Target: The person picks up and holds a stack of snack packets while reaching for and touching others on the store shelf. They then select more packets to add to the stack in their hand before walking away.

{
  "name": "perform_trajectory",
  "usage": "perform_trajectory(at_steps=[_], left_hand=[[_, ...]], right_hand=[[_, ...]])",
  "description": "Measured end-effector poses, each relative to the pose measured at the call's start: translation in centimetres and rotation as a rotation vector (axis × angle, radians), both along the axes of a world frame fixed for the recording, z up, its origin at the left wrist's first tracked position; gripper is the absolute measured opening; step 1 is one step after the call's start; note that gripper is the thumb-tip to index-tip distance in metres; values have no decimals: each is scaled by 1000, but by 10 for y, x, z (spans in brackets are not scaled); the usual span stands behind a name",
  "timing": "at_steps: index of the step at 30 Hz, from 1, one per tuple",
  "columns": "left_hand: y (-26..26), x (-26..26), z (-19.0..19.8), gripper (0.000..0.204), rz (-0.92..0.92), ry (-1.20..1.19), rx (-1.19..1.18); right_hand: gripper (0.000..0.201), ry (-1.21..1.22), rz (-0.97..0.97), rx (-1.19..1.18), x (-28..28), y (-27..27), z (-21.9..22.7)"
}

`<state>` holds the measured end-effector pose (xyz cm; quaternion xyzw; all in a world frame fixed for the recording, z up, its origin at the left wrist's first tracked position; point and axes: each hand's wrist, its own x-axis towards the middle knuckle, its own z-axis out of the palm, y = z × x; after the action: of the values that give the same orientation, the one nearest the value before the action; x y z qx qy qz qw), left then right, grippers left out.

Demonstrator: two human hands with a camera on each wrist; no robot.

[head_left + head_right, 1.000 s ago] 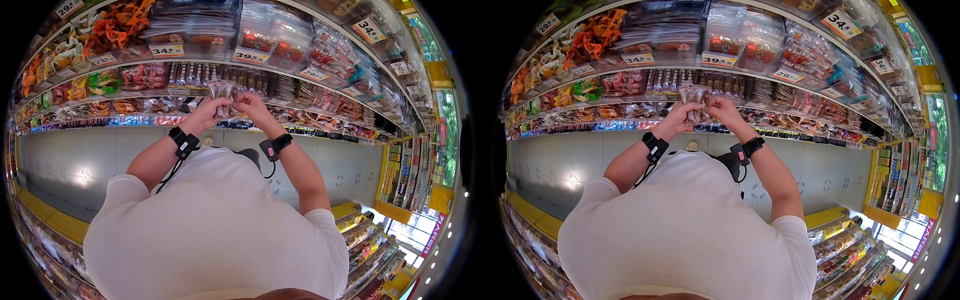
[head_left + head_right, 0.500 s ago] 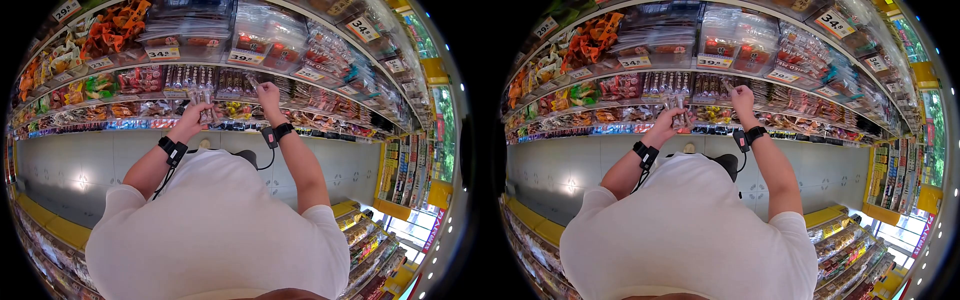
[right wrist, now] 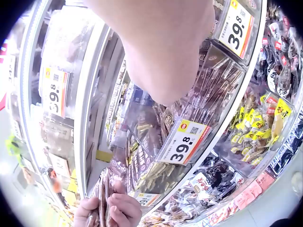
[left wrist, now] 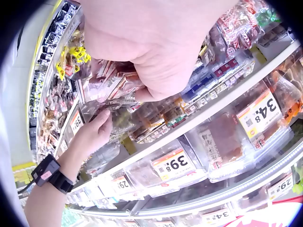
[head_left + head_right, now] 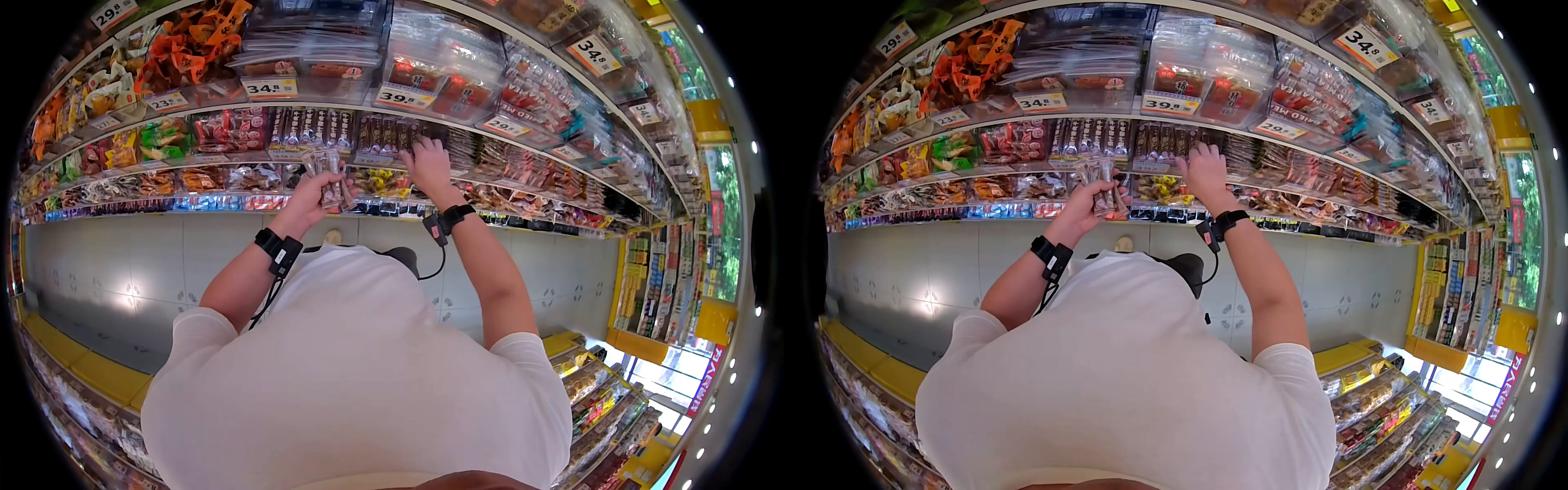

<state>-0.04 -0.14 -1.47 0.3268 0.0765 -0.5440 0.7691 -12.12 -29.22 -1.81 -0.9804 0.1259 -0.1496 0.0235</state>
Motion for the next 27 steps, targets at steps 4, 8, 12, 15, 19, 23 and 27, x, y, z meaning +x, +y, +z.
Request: perform_trajectory(at_steps=[4,8,12,15,19,23,27], left_hand=[[-5,-4,11,28,16,-10,34],[-11,-3,19,23,-44,-52,58],[-18,-4,22,22,-71,-74,18],[-20,-2,22,27,-87,-138,-14],[-31,-6,30,25,-2,-211,31],[-41,-8,34,23,27,-199,41],[-49,-7,30,24,27,-197,-6]], right_hand=[[41,74,1,7,-3,5,8],[42,69,-9,-14,-8,4,0],[39,44,-33,65,-5,12,19],[37,-35,-41,300,-2,21,35],[35,90,-49,1029,6,33,54],[28,197,46,1382,6,53,82],[22,206,106,1361,6,57,73]])
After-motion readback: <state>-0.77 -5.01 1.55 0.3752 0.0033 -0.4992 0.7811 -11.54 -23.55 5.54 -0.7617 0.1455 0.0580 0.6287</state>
